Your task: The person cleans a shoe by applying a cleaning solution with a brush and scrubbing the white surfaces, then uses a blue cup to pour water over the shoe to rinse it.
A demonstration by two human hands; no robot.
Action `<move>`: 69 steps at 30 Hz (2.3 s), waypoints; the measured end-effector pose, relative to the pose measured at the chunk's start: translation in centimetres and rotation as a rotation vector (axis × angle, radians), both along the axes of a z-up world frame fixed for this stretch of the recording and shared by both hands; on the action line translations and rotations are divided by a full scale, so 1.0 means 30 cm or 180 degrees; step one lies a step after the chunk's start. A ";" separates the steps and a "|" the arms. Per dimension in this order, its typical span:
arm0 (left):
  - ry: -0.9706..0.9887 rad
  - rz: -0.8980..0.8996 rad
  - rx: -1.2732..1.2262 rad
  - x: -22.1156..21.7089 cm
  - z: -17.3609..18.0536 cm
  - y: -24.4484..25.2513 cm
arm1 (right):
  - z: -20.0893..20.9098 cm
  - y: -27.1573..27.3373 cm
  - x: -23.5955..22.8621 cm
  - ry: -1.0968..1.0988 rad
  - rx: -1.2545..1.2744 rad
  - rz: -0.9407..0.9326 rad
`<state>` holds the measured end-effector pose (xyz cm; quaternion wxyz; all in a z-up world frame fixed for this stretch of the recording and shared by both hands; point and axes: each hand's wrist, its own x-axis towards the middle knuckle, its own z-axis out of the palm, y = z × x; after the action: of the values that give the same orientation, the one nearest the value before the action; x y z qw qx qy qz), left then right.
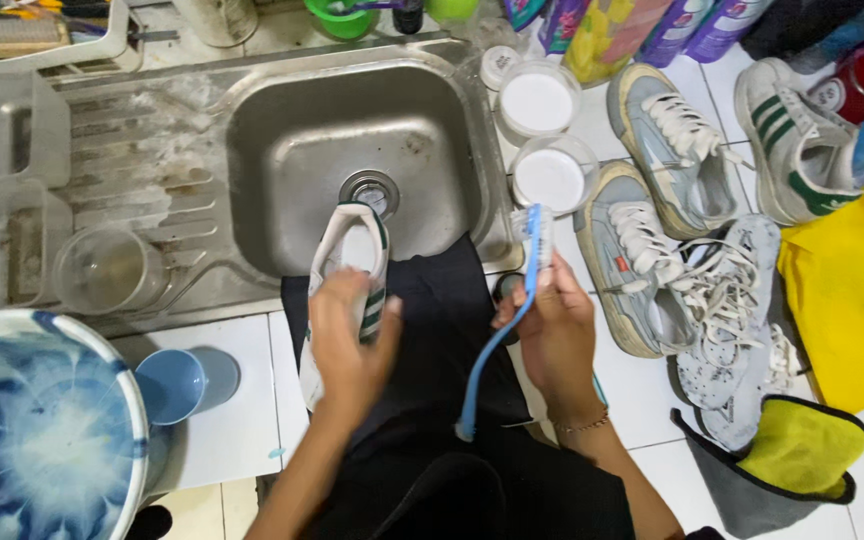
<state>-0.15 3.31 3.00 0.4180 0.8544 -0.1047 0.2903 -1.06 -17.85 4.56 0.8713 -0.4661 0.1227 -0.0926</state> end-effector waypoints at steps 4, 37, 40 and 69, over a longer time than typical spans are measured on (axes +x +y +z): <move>0.1889 -0.0302 -0.0755 0.079 -0.027 0.086 | -0.044 -0.011 0.024 0.0125 0.0099 0.0169; 0.3268 -0.0628 -0.5153 -0.098 0.026 0.247 | 0.064 0.272 0.072 -0.2105 -0.3612 0.1505; 0.3252 -0.0720 -0.5185 -0.102 0.025 0.241 | 0.024 0.266 0.094 -0.1861 -0.3616 0.1183; 0.3825 -0.0402 -0.5353 -0.098 0.086 0.293 | 0.275 0.182 0.322 -0.0732 -0.4013 0.2300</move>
<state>-3.09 12.08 5.58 0.8775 0.2835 0.3132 -0.2271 8.59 -12.40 12.81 0.4214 -0.8773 -0.2072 0.0991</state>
